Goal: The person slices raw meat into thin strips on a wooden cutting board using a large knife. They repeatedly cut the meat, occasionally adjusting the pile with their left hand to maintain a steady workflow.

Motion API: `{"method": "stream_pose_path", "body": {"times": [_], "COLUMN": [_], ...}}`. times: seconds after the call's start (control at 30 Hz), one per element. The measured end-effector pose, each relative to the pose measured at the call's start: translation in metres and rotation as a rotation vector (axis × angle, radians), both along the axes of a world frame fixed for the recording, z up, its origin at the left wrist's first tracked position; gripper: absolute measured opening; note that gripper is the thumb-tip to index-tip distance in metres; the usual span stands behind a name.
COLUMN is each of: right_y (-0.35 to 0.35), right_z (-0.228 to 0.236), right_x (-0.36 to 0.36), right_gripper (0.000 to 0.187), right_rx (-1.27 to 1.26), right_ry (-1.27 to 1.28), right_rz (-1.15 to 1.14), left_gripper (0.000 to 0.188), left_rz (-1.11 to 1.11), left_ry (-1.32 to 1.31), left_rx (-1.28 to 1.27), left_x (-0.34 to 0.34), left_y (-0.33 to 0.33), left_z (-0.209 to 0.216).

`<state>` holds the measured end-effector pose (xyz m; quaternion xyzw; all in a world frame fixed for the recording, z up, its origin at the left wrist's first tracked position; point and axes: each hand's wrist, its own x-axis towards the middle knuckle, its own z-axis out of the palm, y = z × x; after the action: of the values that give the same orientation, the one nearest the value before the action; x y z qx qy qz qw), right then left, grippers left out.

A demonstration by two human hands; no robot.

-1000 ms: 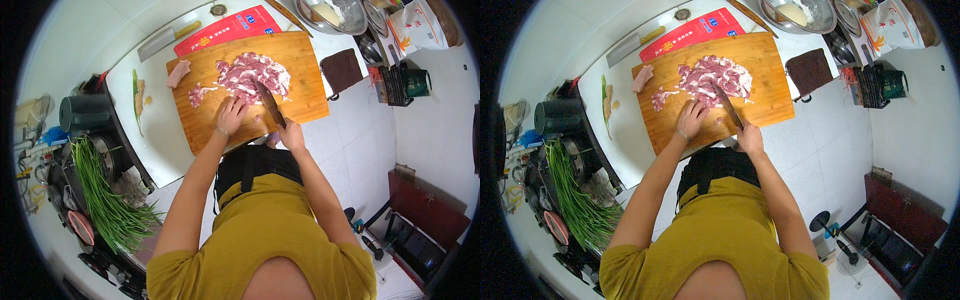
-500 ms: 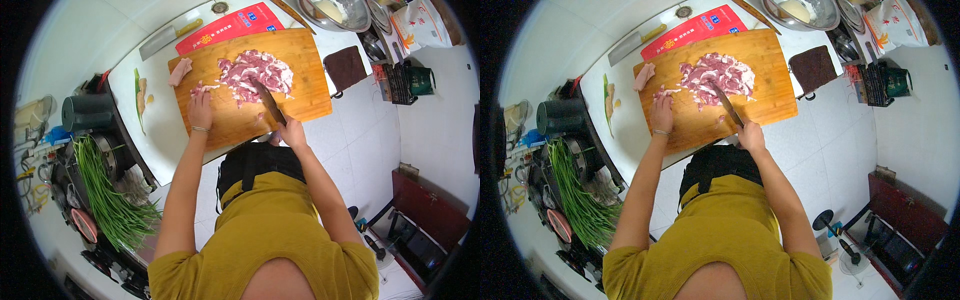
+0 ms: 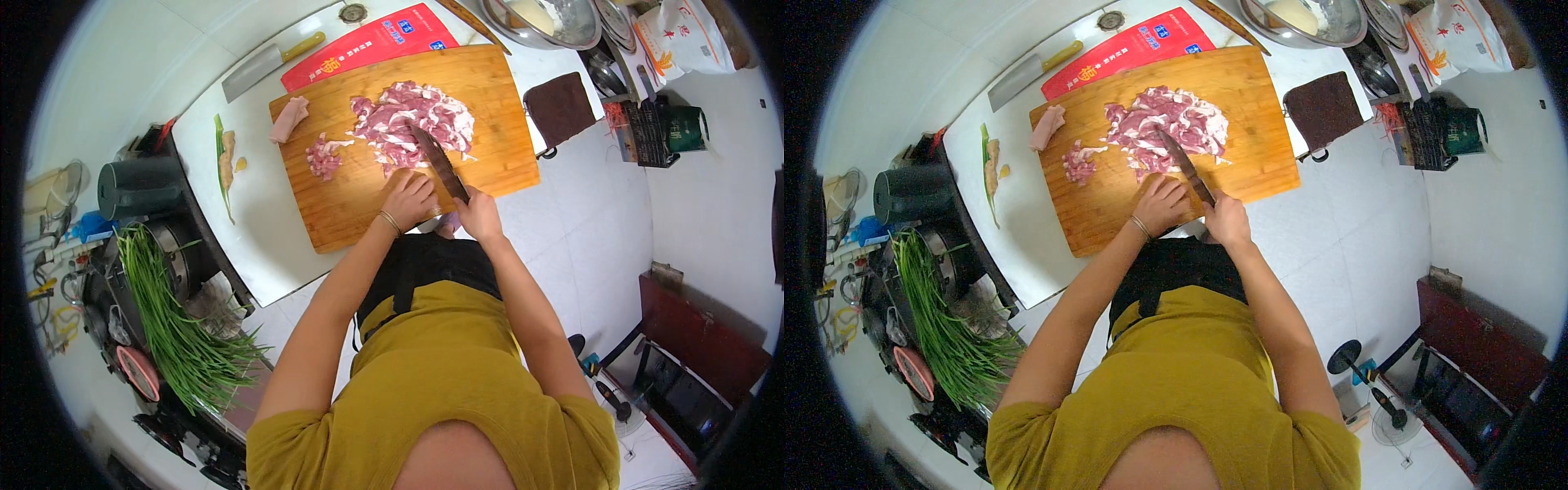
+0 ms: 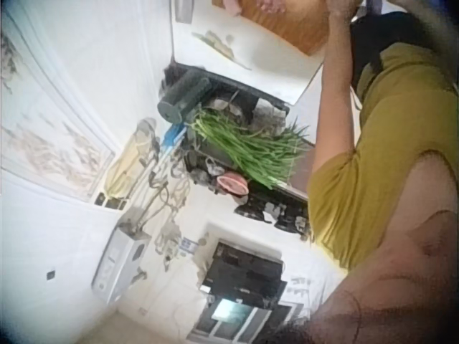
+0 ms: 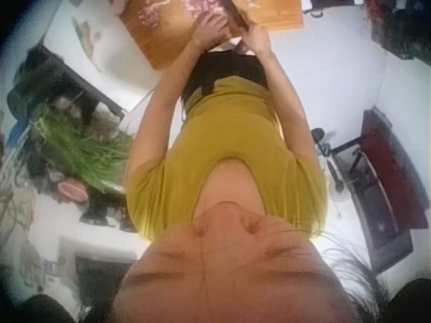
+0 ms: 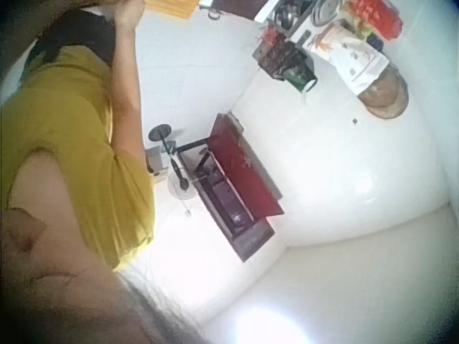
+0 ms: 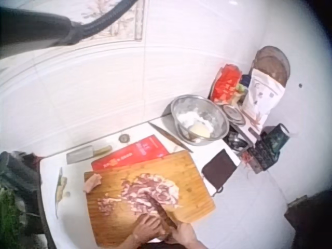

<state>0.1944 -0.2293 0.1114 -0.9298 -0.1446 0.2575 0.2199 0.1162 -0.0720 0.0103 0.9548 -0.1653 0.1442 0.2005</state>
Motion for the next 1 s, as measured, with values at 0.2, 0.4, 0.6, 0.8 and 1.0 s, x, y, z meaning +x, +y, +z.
{"method": "stream_pose_path", "body": {"times": [0.2,0.4,0.6,0.8,1.0], "right_y": [-0.006,-0.007,-0.007,-0.011,-0.012], "right_z": [0.003,-0.004,-0.001,-0.004,-0.008], "right_x": [0.0,-0.001,-0.002,-0.005,-0.01], "right_gripper": [0.023,0.027,0.026,0.025,0.024], "right_rx": [0.033,-0.018,-0.011,-0.053,-0.069], "right_ry": [0.008,0.053,0.07,0.031,0.066], "right_rz": [-0.051,-0.02,-0.018,0.021,0.018], "left_gripper": [0.013,0.016,0.027,0.019,0.015], "left_rz": [0.09,0.632,0.515,0.37,0.37], "left_ry": [-0.054,0.001,0.219,0.181,0.112], "left_rx": [0.172,0.255,0.049,-0.016,0.007], "left_x": [-0.01,-0.025,0.006,0.039,0.025], "left_y": [0.076,0.141,0.117,0.069,0.064], "left_z": [-0.012,0.021,0.037,0.008,-0.002]}}
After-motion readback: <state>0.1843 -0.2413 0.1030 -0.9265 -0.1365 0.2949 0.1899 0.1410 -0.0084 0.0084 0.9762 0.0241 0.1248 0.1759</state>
